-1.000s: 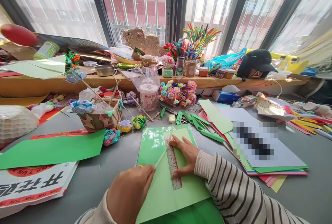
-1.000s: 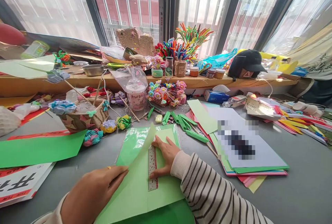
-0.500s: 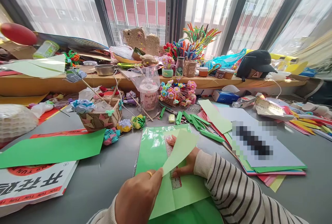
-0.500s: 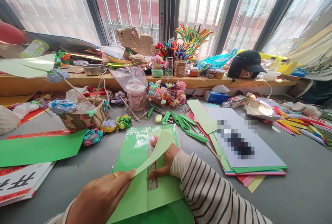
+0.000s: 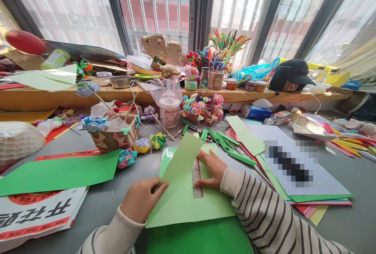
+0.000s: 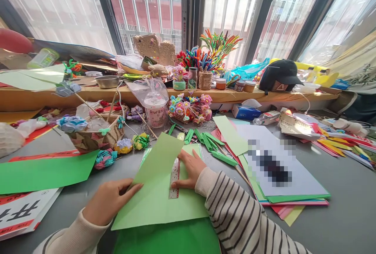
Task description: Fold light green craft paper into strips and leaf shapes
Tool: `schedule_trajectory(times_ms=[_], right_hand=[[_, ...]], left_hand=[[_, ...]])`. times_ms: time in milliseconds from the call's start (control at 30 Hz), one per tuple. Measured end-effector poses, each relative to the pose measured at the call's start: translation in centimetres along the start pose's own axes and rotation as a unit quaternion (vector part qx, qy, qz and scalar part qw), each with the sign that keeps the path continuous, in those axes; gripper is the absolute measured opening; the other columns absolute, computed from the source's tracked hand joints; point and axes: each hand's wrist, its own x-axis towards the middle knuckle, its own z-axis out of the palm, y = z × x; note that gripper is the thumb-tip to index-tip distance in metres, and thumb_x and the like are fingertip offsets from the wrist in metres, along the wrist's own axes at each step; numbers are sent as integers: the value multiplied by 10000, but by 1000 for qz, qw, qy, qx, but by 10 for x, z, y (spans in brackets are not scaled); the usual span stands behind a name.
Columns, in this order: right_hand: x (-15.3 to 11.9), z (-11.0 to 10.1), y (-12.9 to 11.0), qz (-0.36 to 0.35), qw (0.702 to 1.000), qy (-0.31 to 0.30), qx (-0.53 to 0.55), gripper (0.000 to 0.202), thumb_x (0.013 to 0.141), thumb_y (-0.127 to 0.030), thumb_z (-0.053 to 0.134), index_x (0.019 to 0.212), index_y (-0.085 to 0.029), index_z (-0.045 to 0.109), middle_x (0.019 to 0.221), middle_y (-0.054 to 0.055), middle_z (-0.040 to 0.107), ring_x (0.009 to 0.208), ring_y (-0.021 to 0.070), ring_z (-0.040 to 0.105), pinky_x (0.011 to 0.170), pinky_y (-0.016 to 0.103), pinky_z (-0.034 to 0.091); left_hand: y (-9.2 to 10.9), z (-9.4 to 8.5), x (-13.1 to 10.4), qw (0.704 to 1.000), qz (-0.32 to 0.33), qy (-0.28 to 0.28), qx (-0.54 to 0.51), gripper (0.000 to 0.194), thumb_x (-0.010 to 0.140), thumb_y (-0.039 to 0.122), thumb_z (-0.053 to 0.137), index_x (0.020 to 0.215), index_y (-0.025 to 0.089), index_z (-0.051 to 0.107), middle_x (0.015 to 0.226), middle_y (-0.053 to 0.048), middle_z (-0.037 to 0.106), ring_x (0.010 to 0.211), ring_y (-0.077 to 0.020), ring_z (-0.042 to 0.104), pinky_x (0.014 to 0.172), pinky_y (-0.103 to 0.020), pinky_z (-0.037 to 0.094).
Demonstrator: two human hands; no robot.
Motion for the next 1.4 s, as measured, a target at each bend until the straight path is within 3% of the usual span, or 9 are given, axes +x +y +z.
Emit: schedule_trajectory(times_ms=[167, 400, 667, 833, 967, 1100, 1200, 1400], right_hand=[[-9, 1, -2, -10, 1000, -13, -9, 1033, 508, -564, 514, 1225, -65, -37, 1227, 144, 285, 1153, 241, 165, 936, 446, -27], [-40, 12, -23, -2, 999, -41, -10, 1010, 520, -586, 473, 1232, -73, -27, 1273, 132, 172, 1166, 229, 121, 941, 434, -34], [-46, 16, -30, 1, 999, -40, 8, 999, 528, -549, 493, 1231, -67, -29, 1265, 140, 194, 1160, 238, 142, 940, 448, -15], [-47, 17, -30, 0, 999, -30, 11, 971, 526, -545, 496, 1232, -70, 29, 1259, 141, 209, 1157, 246, 149, 939, 452, -13], [-47, 18, -30, -1, 1000, -23, 11, 949, 523, -549, 495, 1231, -92, 58, 1259, 134, 216, 1155, 248, 155, 938, 446, -19], [-47, 18, -30, -4, 1000, -20, 10, 917, 544, -544, 481, 1231, -96, 70, 1259, 126, 220, 1155, 240, 162, 941, 441, -16], [-47, 18, -30, -3, 1000, -26, 9, 949, 525, -559, 485, 1230, -81, 65, 1253, 132, 231, 1156, 247, 157, 939, 453, -17], [-46, 18, -29, 0, 1000, -20, 15, 964, 496, -568, 500, 1223, -85, 90, 1240, 132, 259, 1154, 244, 165, 940, 451, -18]], left_hand=[[-10, 13, 6, 999, -24, 16, -23, 416, 703, 431, 287, 390, 171, 373, 389, 55, 294, 393, -82, 296, 409, -193, 229], [-10, 15, 5, 998, -35, 9, -48, 385, 695, 415, 299, 398, 171, 319, 417, 61, 224, 407, -77, 251, 416, -191, 201], [-16, 22, 6, 998, -24, 33, -48, 411, 688, 443, 314, 412, 160, 427, 390, 57, 320, 398, -77, 292, 407, -195, 221], [-10, 16, 3, 997, -30, 58, -44, 435, 692, 462, 309, 415, 160, 457, 377, 52, 372, 390, -78, 326, 402, -193, 242], [1, 6, -6, 999, -44, 19, -5, 452, 688, 495, 306, 434, 166, 483, 381, 33, 431, 381, -96, 382, 389, -200, 258], [10, 1, -17, 999, -29, -16, 35, 369, 725, 389, 327, 496, 172, 517, 449, 4, 548, 432, -129, 493, 412, -207, 316], [16, 3, -22, 997, -15, 45, 67, 306, 753, 301, 325, 574, 194, 548, 513, 9, 601, 480, -143, 554, 437, -212, 348], [24, 11, -28, 974, 87, 170, 121, 283, 760, 219, 326, 615, 226, 569, 491, 32, 602, 420, -107, 558, 388, -181, 342]])
